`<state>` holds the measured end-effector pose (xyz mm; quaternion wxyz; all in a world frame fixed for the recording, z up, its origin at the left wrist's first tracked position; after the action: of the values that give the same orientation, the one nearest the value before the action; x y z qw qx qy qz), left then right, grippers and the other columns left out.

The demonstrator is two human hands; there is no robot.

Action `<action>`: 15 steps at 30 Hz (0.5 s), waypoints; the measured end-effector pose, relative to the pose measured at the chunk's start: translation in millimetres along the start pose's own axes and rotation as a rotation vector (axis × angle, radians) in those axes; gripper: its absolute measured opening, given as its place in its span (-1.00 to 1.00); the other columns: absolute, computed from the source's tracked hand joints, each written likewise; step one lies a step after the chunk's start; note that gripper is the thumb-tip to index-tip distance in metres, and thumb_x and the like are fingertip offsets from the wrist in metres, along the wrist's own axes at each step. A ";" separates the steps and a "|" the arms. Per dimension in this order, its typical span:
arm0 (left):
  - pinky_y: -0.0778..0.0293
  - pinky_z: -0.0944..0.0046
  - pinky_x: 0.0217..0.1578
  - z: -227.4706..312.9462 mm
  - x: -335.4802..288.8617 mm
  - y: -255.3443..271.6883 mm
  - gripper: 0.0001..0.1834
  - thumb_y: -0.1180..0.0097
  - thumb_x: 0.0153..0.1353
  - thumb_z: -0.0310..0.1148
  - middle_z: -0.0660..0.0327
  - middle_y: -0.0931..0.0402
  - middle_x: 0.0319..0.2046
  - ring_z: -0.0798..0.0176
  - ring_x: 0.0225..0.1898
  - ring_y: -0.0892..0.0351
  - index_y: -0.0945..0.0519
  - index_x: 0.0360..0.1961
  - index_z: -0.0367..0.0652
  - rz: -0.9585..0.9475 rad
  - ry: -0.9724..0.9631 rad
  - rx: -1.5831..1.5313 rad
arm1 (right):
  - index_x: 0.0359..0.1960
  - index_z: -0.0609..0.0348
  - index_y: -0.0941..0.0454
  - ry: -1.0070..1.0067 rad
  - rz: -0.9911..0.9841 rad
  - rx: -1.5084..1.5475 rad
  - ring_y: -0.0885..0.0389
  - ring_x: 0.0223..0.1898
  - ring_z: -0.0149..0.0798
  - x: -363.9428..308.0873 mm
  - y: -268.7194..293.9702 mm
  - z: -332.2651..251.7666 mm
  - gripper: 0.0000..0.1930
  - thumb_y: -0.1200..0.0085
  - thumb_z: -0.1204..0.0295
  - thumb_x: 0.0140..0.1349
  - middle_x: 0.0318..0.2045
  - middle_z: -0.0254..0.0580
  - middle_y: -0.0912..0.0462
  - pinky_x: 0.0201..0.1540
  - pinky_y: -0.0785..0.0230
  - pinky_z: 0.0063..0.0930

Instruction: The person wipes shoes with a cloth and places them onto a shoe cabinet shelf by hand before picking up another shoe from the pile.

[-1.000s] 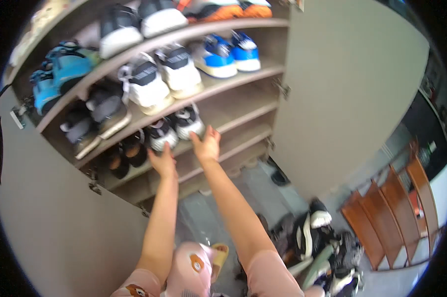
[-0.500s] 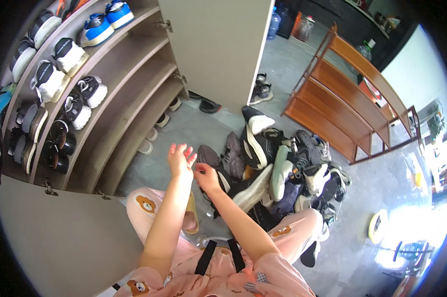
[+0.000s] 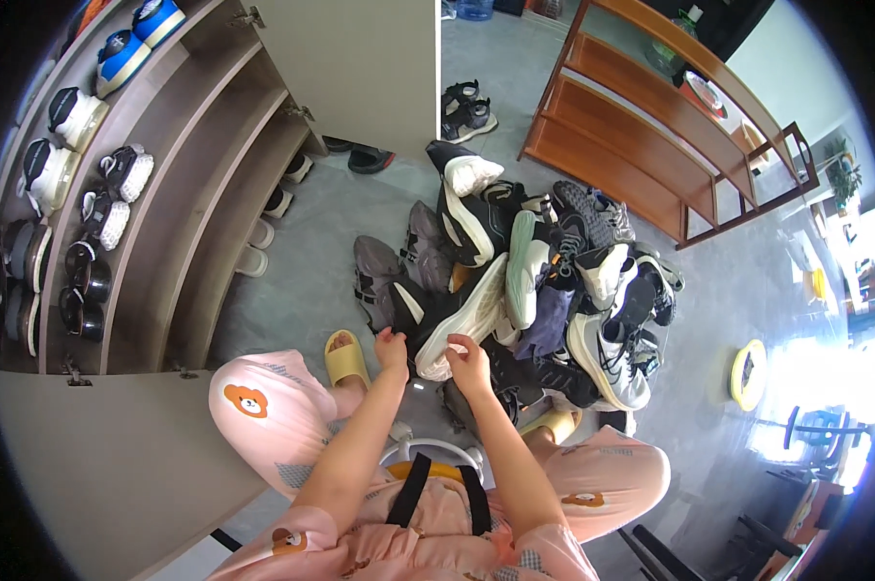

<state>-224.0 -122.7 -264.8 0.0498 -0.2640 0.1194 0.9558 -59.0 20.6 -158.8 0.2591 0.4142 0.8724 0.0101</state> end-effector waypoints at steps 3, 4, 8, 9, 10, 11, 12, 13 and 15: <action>-0.39 0.18 0.08 -6.9 -11.8 -27.5 -0.23 -0.33 -0.05 -0.10 -0.14 -0.50 0.03 -0.01 0.05 -0.51 -0.43 0.09 -0.46 -0.120 0.063 0.409 | 0.01 0.17 -0.54 0.044 0.119 -0.084 -0.59 -0.32 -0.39 -10.6 32.5 6.3 -0.63 -0.18 0.39 0.15 -0.33 -0.19 -0.63 -0.26 -0.48 -0.46; -0.38 0.26 0.07 -26.0 -25.2 -43.0 -0.07 -0.32 -0.05 0.07 -0.09 -0.47 0.09 0.13 0.05 -0.50 -0.38 0.16 -0.51 -0.251 0.280 0.401 | 0.01 0.17 -0.54 0.026 0.152 -0.092 -0.59 -0.32 -0.39 -13.6 43.0 13.6 -0.63 -0.18 0.39 0.15 -0.33 -0.19 -0.63 -0.26 -0.48 -0.46; -0.41 0.29 -0.03 -58.8 28.0 -26.2 -0.05 -0.31 -0.07 0.24 0.00 -0.56 -0.06 0.19 -0.06 -0.55 -0.49 0.04 -0.49 -0.409 0.258 0.266 | 0.21 0.23 -0.31 0.080 0.258 -0.258 -0.57 -0.11 -0.12 -8.2 17.1 10.5 -0.32 -0.26 0.20 0.09 -0.05 0.10 -0.53 -0.06 -0.45 -0.31; -0.41 0.29 -0.03 -60.9 23.7 -33.2 -0.05 -0.31 -0.07 0.24 0.00 -0.56 -0.06 0.19 -0.06 -0.55 -0.49 0.04 -0.49 -0.437 0.265 0.269 | 0.30 0.27 -0.19 0.042 0.221 -0.226 -0.54 -0.01 0.04 -3.9 19.0 27.1 -0.16 -0.29 0.11 0.06 0.05 0.21 -0.46 0.04 -0.41 -0.24; -0.41 0.25 -0.03 -61.9 33.4 -18.1 -0.05 -0.31 -0.12 0.31 -0.02 -0.57 -0.11 0.10 -0.08 -0.56 -0.51 -0.04 -0.46 -0.414 0.222 0.362 | 0.35 0.33 -0.06 -0.018 0.163 -0.276 -0.48 0.07 0.14 -9.8 6.4 11.3 -0.01 -0.31 0.02 0.02 0.13 0.28 -0.38 0.11 -0.37 -0.20; -0.42 0.21 -0.04 -59.3 37.4 -11.9 -0.04 -0.30 -0.17 0.37 -0.04 -0.58 -0.16 0.01 -0.10 -0.56 -0.52 -0.13 -0.43 -0.405 0.174 0.451 | 0.38 0.35 0.03 -0.041 0.147 -0.359 -0.39 0.17 0.17 -13.0 1.1 -1.8 0.08 -0.32 -0.03 -0.02 0.21 0.33 -0.28 0.15 -0.33 -0.17; -0.42 0.30 -0.18 -57.6 42.6 -5.1 -0.22 -0.35 -0.13 0.28 0.10 -0.54 -0.30 0.19 -0.26 -0.52 -0.51 -0.26 -0.30 -0.404 0.189 0.273 | 0.39 0.34 0.09 -0.040 0.165 -0.442 -0.35 0.20 0.18 -14.7 -7.3 -14.6 0.13 -0.32 -0.06 -0.04 0.22 0.34 -0.26 0.17 -0.32 -0.16; -0.42 0.30 -0.18 -55.7 36.1 -5.1 -0.22 -0.35 -0.13 0.28 0.10 -0.54 -0.30 0.19 -0.26 -0.52 -0.51 -0.26 -0.30 -0.409 0.195 0.275 | 0.41 0.32 0.15 -0.053 0.197 -0.531 -0.31 0.23 0.20 -16.0 -8.1 -19.8 0.18 -0.33 -0.08 -0.06 0.23 0.35 -0.24 0.19 -0.30 -0.15; -0.36 0.41 -0.31 -36.3 5.0 -17.2 -0.34 -0.39 -0.05 0.15 0.27 -0.47 -0.44 0.35 -0.38 -0.45 -0.50 -0.26 -0.26 -0.432 0.133 0.277 | 0.41 0.31 0.21 -0.123 0.239 -0.562 -0.29 0.25 0.19 -18.6 8.2 -22.6 0.21 -0.36 -0.04 -0.09 0.24 0.33 -0.23 0.20 -0.29 -0.14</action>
<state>-207.6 -115.2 -301.1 0.2805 -0.3362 0.1928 0.8781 -53.8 16.9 -129.2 0.4128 0.4261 0.7632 0.2561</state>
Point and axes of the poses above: each hand's wrist, its own x-axis towards the middle knuckle, its own y-axis out of the back of the hand, z = x × y, the point moved 9 cm from there along x, towards the middle knuckle
